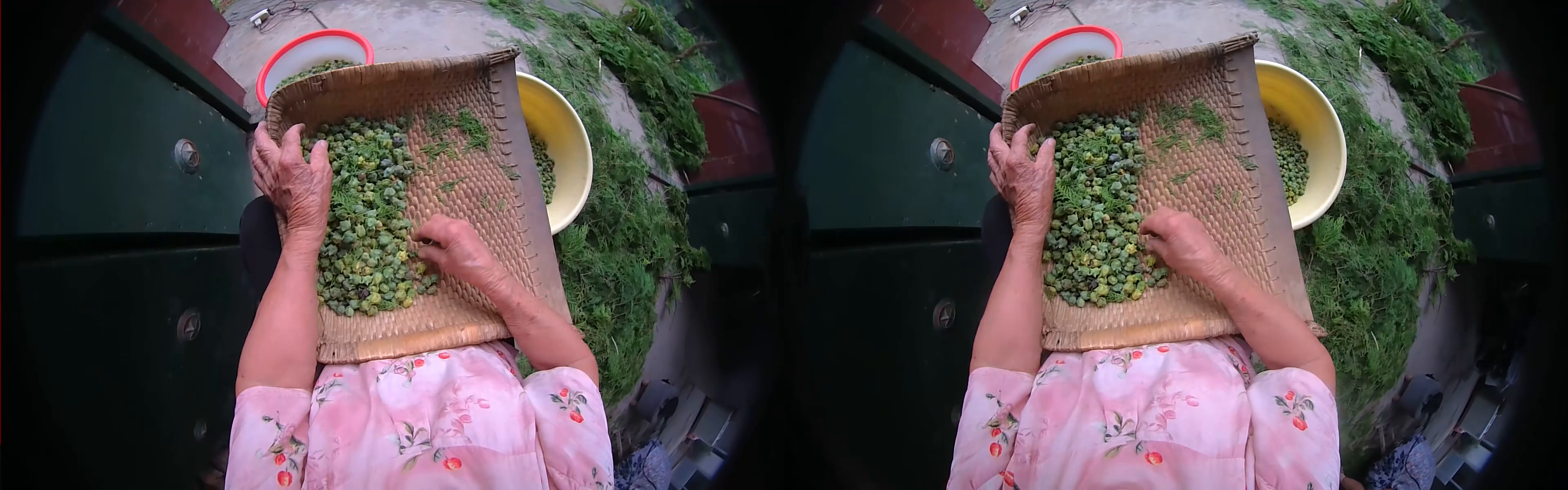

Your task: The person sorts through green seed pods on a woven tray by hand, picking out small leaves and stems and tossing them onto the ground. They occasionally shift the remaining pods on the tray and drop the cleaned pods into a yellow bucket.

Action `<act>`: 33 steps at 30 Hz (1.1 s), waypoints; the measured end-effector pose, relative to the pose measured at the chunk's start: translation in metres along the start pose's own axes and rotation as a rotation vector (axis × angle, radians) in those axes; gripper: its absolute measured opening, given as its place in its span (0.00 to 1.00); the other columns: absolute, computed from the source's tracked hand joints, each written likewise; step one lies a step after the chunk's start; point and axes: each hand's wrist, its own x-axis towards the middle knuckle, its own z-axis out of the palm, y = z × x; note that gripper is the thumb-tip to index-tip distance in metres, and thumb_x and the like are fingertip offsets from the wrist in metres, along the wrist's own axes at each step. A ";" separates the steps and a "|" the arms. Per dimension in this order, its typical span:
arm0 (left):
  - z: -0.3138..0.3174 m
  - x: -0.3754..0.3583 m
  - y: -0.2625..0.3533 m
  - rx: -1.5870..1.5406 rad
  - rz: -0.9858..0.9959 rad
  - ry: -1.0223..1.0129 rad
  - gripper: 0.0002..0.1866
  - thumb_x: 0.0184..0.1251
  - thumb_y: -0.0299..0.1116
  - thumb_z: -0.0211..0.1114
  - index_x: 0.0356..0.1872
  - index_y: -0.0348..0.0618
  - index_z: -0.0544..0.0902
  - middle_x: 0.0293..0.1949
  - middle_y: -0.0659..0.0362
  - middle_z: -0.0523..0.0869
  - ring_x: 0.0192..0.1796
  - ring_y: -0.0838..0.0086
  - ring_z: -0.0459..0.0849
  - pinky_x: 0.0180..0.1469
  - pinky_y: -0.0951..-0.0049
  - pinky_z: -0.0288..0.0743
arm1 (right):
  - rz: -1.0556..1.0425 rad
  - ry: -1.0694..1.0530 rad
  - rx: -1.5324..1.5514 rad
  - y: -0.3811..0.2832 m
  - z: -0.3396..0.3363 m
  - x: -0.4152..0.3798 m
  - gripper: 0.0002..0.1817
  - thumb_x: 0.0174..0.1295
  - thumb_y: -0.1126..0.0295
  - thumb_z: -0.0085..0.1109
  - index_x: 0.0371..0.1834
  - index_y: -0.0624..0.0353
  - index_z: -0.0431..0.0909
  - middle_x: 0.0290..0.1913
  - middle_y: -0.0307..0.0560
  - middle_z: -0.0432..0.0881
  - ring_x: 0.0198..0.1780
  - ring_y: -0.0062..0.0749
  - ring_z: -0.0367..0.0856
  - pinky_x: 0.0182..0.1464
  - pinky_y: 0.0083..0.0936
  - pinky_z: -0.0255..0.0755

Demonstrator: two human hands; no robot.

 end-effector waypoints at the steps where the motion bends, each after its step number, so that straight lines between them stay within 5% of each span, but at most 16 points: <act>1: 0.000 0.000 0.000 -0.001 0.000 0.002 0.21 0.48 0.35 0.73 0.47 0.47 0.83 0.63 0.47 0.68 0.66 0.52 0.65 0.66 0.53 0.59 | -0.043 -0.043 -0.105 -0.002 0.005 -0.001 0.13 0.52 0.73 0.66 0.41 0.61 0.78 0.37 0.49 0.80 0.41 0.43 0.80 0.44 0.34 0.75; 7: -0.001 0.000 0.001 -0.009 -0.007 -0.003 0.20 0.48 0.35 0.73 0.45 0.47 0.83 0.63 0.47 0.68 0.66 0.52 0.65 0.65 0.53 0.59 | 0.040 -0.097 -0.194 -0.011 0.015 0.001 0.13 0.50 0.71 0.67 0.37 0.62 0.75 0.39 0.55 0.77 0.43 0.53 0.78 0.44 0.42 0.74; 10: -0.001 0.000 0.001 -0.012 -0.003 -0.001 0.20 0.47 0.35 0.73 0.45 0.47 0.83 0.64 0.47 0.68 0.66 0.52 0.65 0.65 0.53 0.59 | 0.007 -0.117 -0.236 0.000 0.016 0.002 0.13 0.54 0.72 0.65 0.42 0.60 0.76 0.37 0.48 0.79 0.42 0.45 0.81 0.44 0.36 0.75; 16: 0.001 -0.001 0.001 -0.011 0.002 0.012 0.20 0.47 0.34 0.73 0.45 0.47 0.83 0.64 0.47 0.68 0.66 0.52 0.65 0.65 0.53 0.59 | 0.483 -0.037 1.116 0.021 -0.032 0.000 0.11 0.56 0.77 0.61 0.43 0.62 0.76 0.40 0.40 0.79 0.41 0.31 0.83 0.44 0.29 0.80; 17: 0.001 0.000 0.000 -0.009 0.000 0.011 0.20 0.47 0.34 0.73 0.45 0.47 0.83 0.63 0.47 0.68 0.66 0.52 0.65 0.65 0.54 0.59 | 0.494 0.049 1.288 0.019 -0.032 -0.001 0.13 0.55 0.78 0.62 0.44 0.64 0.75 0.41 0.45 0.79 0.42 0.32 0.82 0.45 0.30 0.81; 27: -0.001 -0.004 0.006 -0.014 0.113 0.122 0.18 0.50 0.32 0.72 0.44 0.43 0.82 0.60 0.48 0.72 0.64 0.52 0.67 0.65 0.54 0.59 | 0.466 0.153 1.423 0.010 -0.019 0.010 0.17 0.64 0.77 0.56 0.55 0.67 0.70 0.48 0.50 0.77 0.51 0.38 0.81 0.52 0.32 0.81; 30: -0.006 -0.013 0.024 -0.158 0.420 0.029 0.15 0.52 0.31 0.70 0.42 0.41 0.82 0.52 0.52 0.79 0.58 0.56 0.73 0.61 0.54 0.63 | 0.522 0.235 1.431 0.006 -0.019 0.012 0.17 0.63 0.77 0.57 0.54 0.68 0.70 0.49 0.51 0.77 0.52 0.40 0.81 0.55 0.33 0.80; 33: 0.001 -0.032 0.040 -0.517 0.463 -0.339 0.12 0.56 0.32 0.68 0.40 0.41 0.82 0.39 0.56 0.84 0.46 0.62 0.82 0.49 0.62 0.73 | 0.482 0.301 1.412 -0.001 -0.020 0.013 0.16 0.64 0.78 0.56 0.55 0.67 0.70 0.51 0.50 0.77 0.53 0.38 0.80 0.55 0.31 0.79</act>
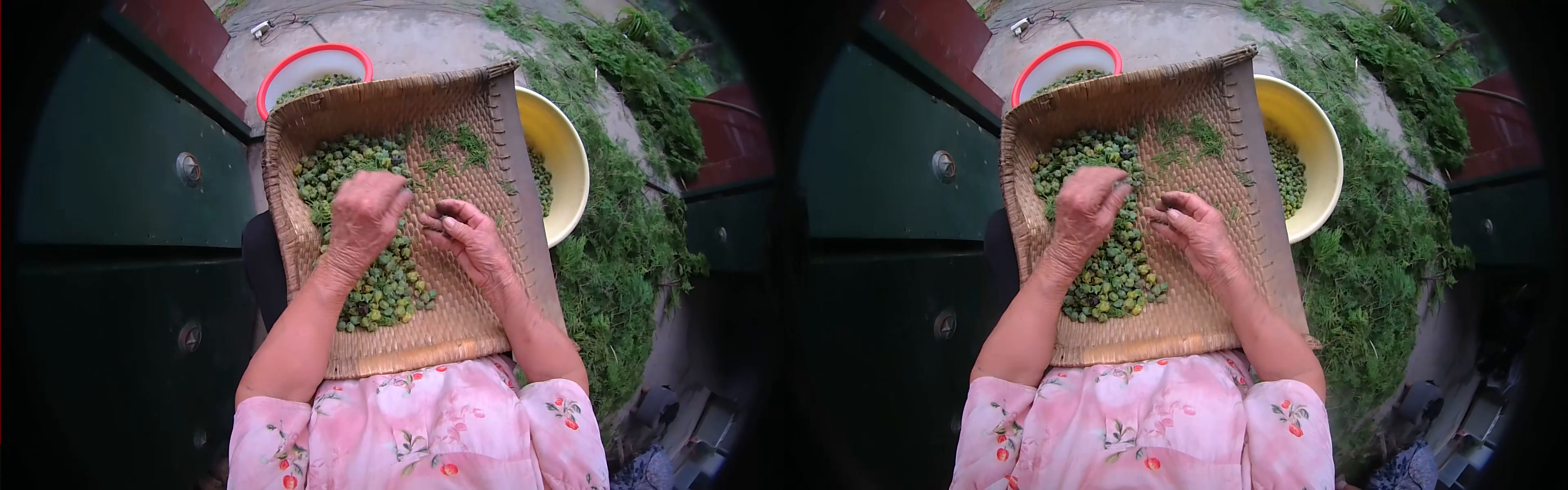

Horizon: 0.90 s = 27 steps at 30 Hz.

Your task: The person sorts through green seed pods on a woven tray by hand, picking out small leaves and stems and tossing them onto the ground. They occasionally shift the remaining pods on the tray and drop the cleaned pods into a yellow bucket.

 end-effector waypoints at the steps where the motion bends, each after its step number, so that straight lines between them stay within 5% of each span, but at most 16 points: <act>1: 0.005 -0.002 0.004 -0.124 -0.046 -0.088 0.12 0.57 0.32 0.68 0.41 0.42 0.83 0.36 0.56 0.85 0.42 0.64 0.83 0.44 0.65 0.75 | -0.023 0.013 -0.006 -0.001 0.002 -0.001 0.16 0.64 0.78 0.56 0.55 0.66 0.70 0.51 0.49 0.77 0.52 0.37 0.81 0.55 0.30 0.79; 7: 0.008 -0.006 0.016 -0.100 0.112 -0.336 0.13 0.55 0.37 0.69 0.39 0.43 0.83 0.37 0.57 0.82 0.40 0.63 0.83 0.40 0.65 0.76 | -0.043 -0.019 -0.006 0.004 -0.005 0.000 0.14 0.67 0.76 0.53 0.55 0.65 0.70 0.51 0.46 0.77 0.52 0.32 0.80 0.55 0.27 0.76; 16: 0.018 -0.013 0.036 0.008 0.097 -0.230 0.11 0.51 0.36 0.70 0.34 0.45 0.83 0.33 0.59 0.80 0.38 0.65 0.79 0.40 0.64 0.68 | -0.216 0.027 0.164 0.004 0.002 0.002 0.11 0.69 0.78 0.48 0.53 0.65 0.71 0.49 0.48 0.78 0.57 0.39 0.78 0.57 0.29 0.75; 22: 0.028 -0.016 0.038 0.002 0.132 -0.132 0.07 0.51 0.34 0.69 0.29 0.45 0.82 0.27 0.58 0.80 0.33 0.64 0.79 0.38 0.63 0.68 | -0.236 0.096 0.080 0.003 0.017 -0.005 0.10 0.68 0.78 0.49 0.50 0.66 0.74 0.47 0.47 0.80 0.52 0.36 0.80 0.55 0.27 0.75; 27: 0.027 -0.017 0.035 -0.167 -0.030 -0.337 0.07 0.52 0.33 0.65 0.23 0.40 0.80 0.23 0.52 0.79 0.29 0.59 0.80 0.33 0.61 0.71 | -0.512 0.132 -0.667 0.007 0.011 -0.010 0.08 0.63 0.82 0.52 0.42 0.64 0.79 0.39 0.46 0.82 0.41 0.30 0.81 0.45 0.25 0.75</act>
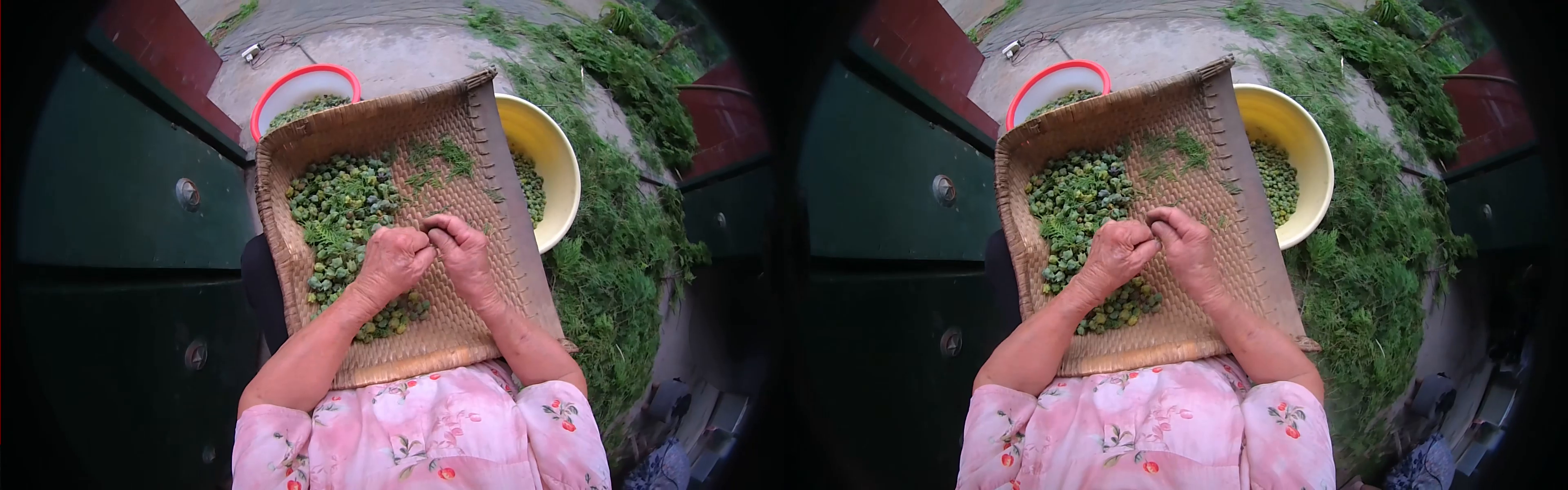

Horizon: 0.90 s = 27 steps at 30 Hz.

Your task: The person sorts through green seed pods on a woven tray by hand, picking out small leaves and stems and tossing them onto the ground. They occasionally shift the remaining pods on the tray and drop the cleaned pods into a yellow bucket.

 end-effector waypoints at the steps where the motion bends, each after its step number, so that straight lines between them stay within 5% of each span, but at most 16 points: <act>1: 0.002 -0.001 -0.002 -0.078 -0.026 -0.012 0.07 0.53 0.32 0.64 0.23 0.39 0.80 0.23 0.51 0.79 0.29 0.57 0.80 0.32 0.61 0.71 | -0.109 -0.010 -0.194 -0.004 0.000 -0.002 0.08 0.61 0.82 0.53 0.41 0.64 0.80 0.38 0.46 0.82 0.39 0.30 0.81 0.43 0.25 0.75; 4: -0.002 0.002 -0.001 -0.203 -0.096 -0.092 0.09 0.53 0.34 0.62 0.23 0.37 0.79 0.23 0.50 0.79 0.29 0.56 0.82 0.33 0.62 0.75 | -0.420 0.004 -0.369 -0.003 -0.001 0.000 0.09 0.59 0.83 0.54 0.41 0.62 0.79 0.37 0.49 0.81 0.37 0.36 0.82 0.38 0.27 0.75; 6: -0.006 0.005 0.001 -0.305 -0.136 -0.148 0.10 0.52 0.36 0.61 0.24 0.38 0.81 0.25 0.48 0.82 0.30 0.54 0.82 0.35 0.59 0.76 | -0.425 0.032 -0.377 -0.005 0.000 0.000 0.09 0.59 0.82 0.55 0.41 0.63 0.79 0.36 0.51 0.80 0.36 0.40 0.81 0.38 0.28 0.75; 8: -0.003 0.004 -0.008 -0.315 -0.066 -0.187 0.10 0.52 0.34 0.63 0.23 0.36 0.79 0.22 0.52 0.78 0.26 0.62 0.79 0.31 0.65 0.73 | -0.425 0.054 -0.411 -0.007 0.000 -0.001 0.09 0.59 0.82 0.55 0.41 0.63 0.79 0.36 0.50 0.81 0.36 0.38 0.81 0.38 0.29 0.75; 12: -0.016 0.008 0.005 -0.401 -0.264 -0.244 0.11 0.53 0.33 0.64 0.22 0.34 0.78 0.21 0.54 0.77 0.25 0.68 0.76 0.29 0.69 0.71 | -0.132 -0.001 -0.190 0.002 -0.004 0.000 0.08 0.62 0.78 0.56 0.43 0.65 0.79 0.36 0.46 0.81 0.36 0.30 0.80 0.37 0.28 0.75; 14: -0.010 0.005 0.001 -0.351 -0.243 -0.156 0.11 0.55 0.33 0.64 0.22 0.34 0.79 0.23 0.55 0.79 0.27 0.68 0.78 0.31 0.69 0.72 | -0.060 -0.032 -0.086 0.006 -0.006 0.002 0.08 0.64 0.75 0.56 0.43 0.65 0.80 0.35 0.43 0.82 0.35 0.26 0.81 0.35 0.25 0.76; 17: -0.006 0.003 -0.004 -0.290 -0.188 -0.017 0.11 0.57 0.34 0.64 0.25 0.34 0.81 0.23 0.54 0.79 0.28 0.67 0.80 0.32 0.68 0.72 | 0.336 -0.119 0.308 -0.003 -0.012 0.000 0.09 0.66 0.72 0.56 0.43 0.65 0.80 0.34 0.42 0.82 0.30 0.23 0.81 0.31 0.20 0.77; 27: -0.015 0.006 -0.001 -0.418 -0.226 -0.223 0.11 0.60 0.34 0.64 0.28 0.34 0.81 0.22 0.57 0.76 0.27 0.74 0.76 0.32 0.70 0.71 | 0.443 -0.257 0.441 -0.003 -0.026 0.003 0.07 0.66 0.75 0.55 0.43 0.67 0.79 0.32 0.42 0.81 0.27 0.20 0.80 0.30 0.16 0.77</act>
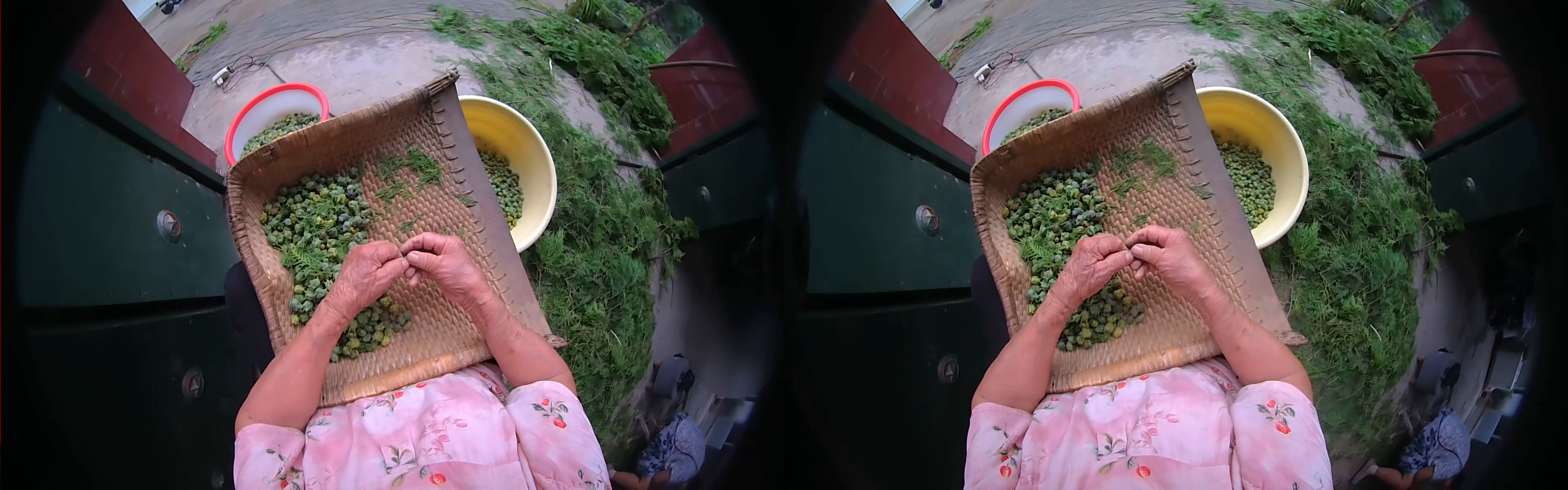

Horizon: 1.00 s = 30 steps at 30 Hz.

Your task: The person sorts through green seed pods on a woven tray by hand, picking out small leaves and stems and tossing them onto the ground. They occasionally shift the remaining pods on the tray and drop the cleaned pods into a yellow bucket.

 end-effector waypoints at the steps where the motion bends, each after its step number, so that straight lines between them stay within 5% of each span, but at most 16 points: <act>1: -0.003 -0.001 0.004 -0.037 -0.015 -0.026 0.11 0.60 0.34 0.64 0.27 0.34 0.81 0.22 0.58 0.76 0.27 0.75 0.75 0.32 0.71 0.70 | -0.053 -0.027 -0.067 0.000 -0.001 -0.001 0.07 0.65 0.75 0.56 0.43 0.67 0.78 0.31 0.42 0.81 0.27 0.21 0.80 0.31 0.17 0.77; 5: -0.009 0.000 0.006 -0.355 -0.227 -0.153 0.09 0.57 0.32 0.65 0.25 0.35 0.81 0.22 0.63 0.76 0.27 0.80 0.74 0.31 0.75 0.68 | -0.208 -0.098 -0.322 -0.016 0.000 -0.006 0.06 0.64 0.78 0.55 0.41 0.67 0.79 0.29 0.42 0.80 0.27 0.20 0.79 0.30 0.17 0.76; 8: -0.009 0.000 0.002 -0.549 -0.247 -0.211 0.10 0.57 0.33 0.65 0.23 0.37 0.80 0.22 0.65 0.77 0.27 0.82 0.72 0.31 0.78 0.66 | -0.070 -0.130 -0.105 -0.013 -0.008 -0.004 0.07 0.63 0.78 0.56 0.41 0.69 0.79 0.28 0.43 0.81 0.27 0.21 0.80 0.30 0.17 0.76; 11: -0.007 -0.003 0.010 -0.627 -0.272 -0.190 0.08 0.61 0.31 0.64 0.28 0.36 0.83 0.24 0.64 0.79 0.28 0.81 0.75 0.34 0.80 0.70 | -0.027 0.150 -0.010 -0.024 -0.016 -0.004 0.07 0.63 0.78 0.56 0.42 0.70 0.78 0.29 0.45 0.81 0.27 0.23 0.80 0.31 0.18 0.77; 17: 0.009 -0.003 0.006 -0.663 -0.205 0.042 0.14 0.64 0.24 0.61 0.50 0.32 0.81 0.44 0.58 0.84 0.45 0.75 0.83 0.52 0.78 0.75 | -0.386 0.540 0.479 -0.024 -0.084 0.009 0.15 0.66 0.78 0.51 0.55 0.72 0.67 0.44 0.57 0.77 0.43 0.40 0.81 0.45 0.31 0.82; 18: 0.008 -0.002 -0.003 -0.437 -0.176 0.021 0.16 0.65 0.24 0.61 0.53 0.31 0.80 0.56 0.51 0.80 0.57 0.67 0.79 0.60 0.72 0.71 | -0.430 0.570 0.553 -0.026 -0.094 0.010 0.17 0.67 0.77 0.50 0.57 0.72 0.64 0.47 0.60 0.75 0.46 0.44 0.80 0.49 0.35 0.81; 21: 0.009 0.003 -0.020 -0.025 0.156 0.125 0.16 0.65 0.25 0.61 0.53 0.34 0.80 0.61 0.46 0.76 0.64 0.61 0.74 0.65 0.69 0.66 | -0.531 0.621 0.743 -0.030 -0.123 0.011 0.21 0.69 0.76 0.48 0.62 0.72 0.56 0.54 0.67 0.68 0.54 0.54 0.75 0.58 0.44 0.76; 22: 0.005 0.003 -0.017 -0.088 0.118 0.091 0.15 0.64 0.25 0.62 0.52 0.37 0.81 0.66 0.45 0.70 0.69 0.60 0.68 0.68 0.66 0.61 | -0.541 0.612 0.784 -0.031 -0.130 0.010 0.22 0.69 0.75 0.48 0.62 0.72 0.54 0.56 0.69 0.66 0.57 0.57 0.73 0.61 0.47 0.74; 27: -0.012 0.005 -0.008 0.235 0.192 0.498 0.17 0.57 0.21 0.64 0.50 0.38 0.81 0.65 0.47 0.71 0.68 0.58 0.69 0.68 0.65 0.61 | -0.572 0.545 0.870 -0.028 -0.148 0.007 0.24 0.70 0.74 0.46 0.64 0.72 0.51 0.63 0.75 0.59 0.65 0.63 0.64 0.67 0.51 0.67; 30: -0.047 0.004 -0.006 0.649 0.219 0.866 0.21 0.55 0.22 0.65 0.52 0.38 0.79 0.62 0.46 0.72 0.64 0.55 0.71 0.67 0.62 0.63 | -0.405 0.596 0.261 -0.043 -0.093 0.001 0.21 0.69 0.72 0.50 0.60 0.73 0.62 0.55 0.65 0.72 0.53 0.44 0.78 0.49 0.35 0.81</act>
